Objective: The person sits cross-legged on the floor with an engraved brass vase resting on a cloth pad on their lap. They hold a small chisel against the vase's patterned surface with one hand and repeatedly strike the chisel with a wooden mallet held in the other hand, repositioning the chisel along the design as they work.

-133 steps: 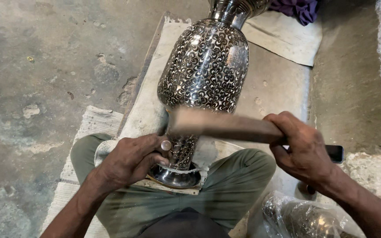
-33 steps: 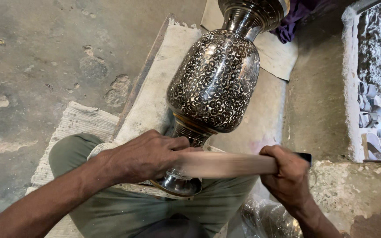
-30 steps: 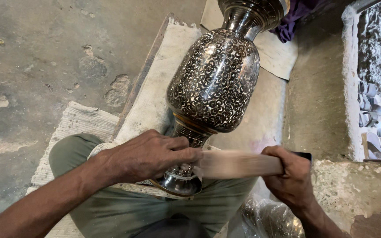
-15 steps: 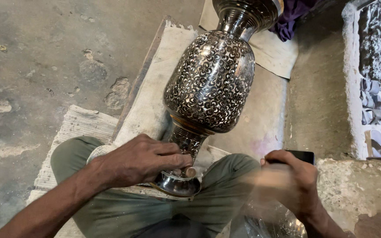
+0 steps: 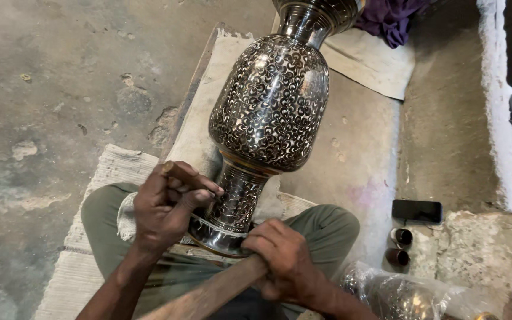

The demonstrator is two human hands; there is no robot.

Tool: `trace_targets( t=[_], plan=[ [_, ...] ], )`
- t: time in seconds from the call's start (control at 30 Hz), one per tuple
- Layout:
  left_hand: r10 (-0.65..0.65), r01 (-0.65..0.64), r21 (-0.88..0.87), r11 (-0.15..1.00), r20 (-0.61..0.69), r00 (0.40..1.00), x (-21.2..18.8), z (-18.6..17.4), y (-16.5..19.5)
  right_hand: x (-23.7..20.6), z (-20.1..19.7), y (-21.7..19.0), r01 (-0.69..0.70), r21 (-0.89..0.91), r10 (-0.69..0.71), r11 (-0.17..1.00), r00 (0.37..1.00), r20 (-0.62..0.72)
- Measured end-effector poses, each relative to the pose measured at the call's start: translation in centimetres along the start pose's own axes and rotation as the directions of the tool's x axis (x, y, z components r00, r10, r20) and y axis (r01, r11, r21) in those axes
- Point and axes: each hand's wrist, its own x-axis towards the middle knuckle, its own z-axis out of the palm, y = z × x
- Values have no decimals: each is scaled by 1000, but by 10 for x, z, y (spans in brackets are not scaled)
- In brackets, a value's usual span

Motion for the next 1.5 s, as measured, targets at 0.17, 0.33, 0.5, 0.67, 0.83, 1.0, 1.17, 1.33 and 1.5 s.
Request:
trace_targets(
  t=[0.17,0.33,0.5,0.67,0.83,1.0,1.17,1.33,1.5],
  plan=[
    [-17,16,-44,999,-10,1000,1,-3,-12,19,10,-19,-12,-9,11,1000,991,-134],
    [-64,63,-54,997,-28,998,-3,-6,-16,20,18,-40,33,-160,-62,987,981,-185],
    [-69,68,-103,992,-12,998,-6,-9,-12,13,39,-19,144,-8,-139,990,945,-297],
    [-37,37,10,999,32,999,-13,-3,6,7,44,11,213,184,-151,960,942,-301],
    [34,-39,103,994,50,998,-10,6,27,6,57,27,251,275,-162,928,937,-309],
    [-81,121,402,908,-116,990,8,8,49,-10,44,47,57,782,57,621,992,-117],
    [111,-155,538,828,114,987,20,18,57,-32,-20,60,-656,481,773,582,629,-78],
    [138,-171,692,702,103,985,14,35,55,-23,-92,61,-451,1,412,892,814,-410],
    [318,-324,718,616,149,936,6,44,54,5,-137,51,-297,-282,213,912,932,-293]
  ],
)
